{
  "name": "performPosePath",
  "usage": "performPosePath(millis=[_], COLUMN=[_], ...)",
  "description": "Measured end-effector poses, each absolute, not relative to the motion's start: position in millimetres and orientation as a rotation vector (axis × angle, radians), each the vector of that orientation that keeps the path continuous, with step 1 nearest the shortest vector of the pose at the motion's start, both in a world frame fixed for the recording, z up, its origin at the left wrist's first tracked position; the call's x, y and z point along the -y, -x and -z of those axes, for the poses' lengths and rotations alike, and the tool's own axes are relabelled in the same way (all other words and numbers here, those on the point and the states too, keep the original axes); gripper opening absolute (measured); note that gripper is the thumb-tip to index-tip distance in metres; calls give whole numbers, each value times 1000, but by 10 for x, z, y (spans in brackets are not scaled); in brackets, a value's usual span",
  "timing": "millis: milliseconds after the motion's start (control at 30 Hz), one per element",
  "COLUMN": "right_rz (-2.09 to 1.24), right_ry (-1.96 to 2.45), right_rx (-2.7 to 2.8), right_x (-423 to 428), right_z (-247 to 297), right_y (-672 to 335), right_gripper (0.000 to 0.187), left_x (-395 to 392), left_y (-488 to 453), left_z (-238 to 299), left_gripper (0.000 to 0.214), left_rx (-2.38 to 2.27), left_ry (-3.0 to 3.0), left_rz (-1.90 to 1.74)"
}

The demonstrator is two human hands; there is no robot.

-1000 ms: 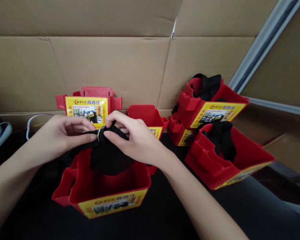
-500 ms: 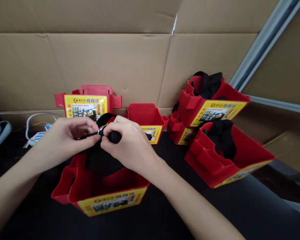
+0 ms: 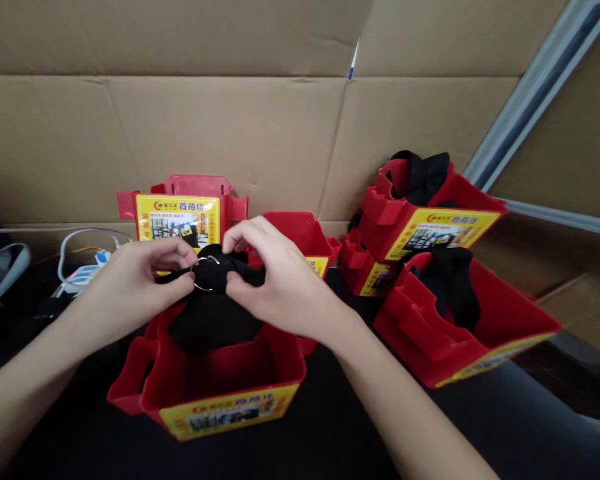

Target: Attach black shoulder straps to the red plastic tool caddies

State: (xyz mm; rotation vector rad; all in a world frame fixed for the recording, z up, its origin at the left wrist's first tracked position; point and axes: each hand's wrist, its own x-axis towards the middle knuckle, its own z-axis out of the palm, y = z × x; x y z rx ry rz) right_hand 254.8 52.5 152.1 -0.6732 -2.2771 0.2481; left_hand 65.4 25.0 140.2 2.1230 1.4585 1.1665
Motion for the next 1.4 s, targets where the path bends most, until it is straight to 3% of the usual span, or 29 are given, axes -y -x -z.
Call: performPosePath(millis=[133,233,533,900,1067,1233,1400], right_rz=[391,658,854,847,581,-153,-839], right_ry=[729,805,804,887,799,520,18], right_rx=[2395,2391,2275,2243,2373,2505,2268], right_x=[-334,-293,-318,-320,-341,-440,-707], right_z=[-1486,-1455,-1453,-1403,-1399,-1553,-1588], right_y=[-2469,-2419,-2416,-2378,-2398,-2596,-2795], right_gripper=[14,14,17,19,10,10,15], left_x=[-224,-217,-210,-240,-222,-195,-188], left_y=[-722,-742,-754,-731,-768,-764,-690], left_z=[-1372,-1347,-1309,-1325,-1324,-1353,-1415], left_gripper=[5,5,8,9,9,7,10], left_rx=[-1397,-1415,-1419,-1446,-1445,-1445,-1481], left_ry=[-2054,-2076,-2073,-2072,-2097,-2149,-2105], left_rz=[-1158,-1173,-1224,-1245,-1199,-1160,-1105])
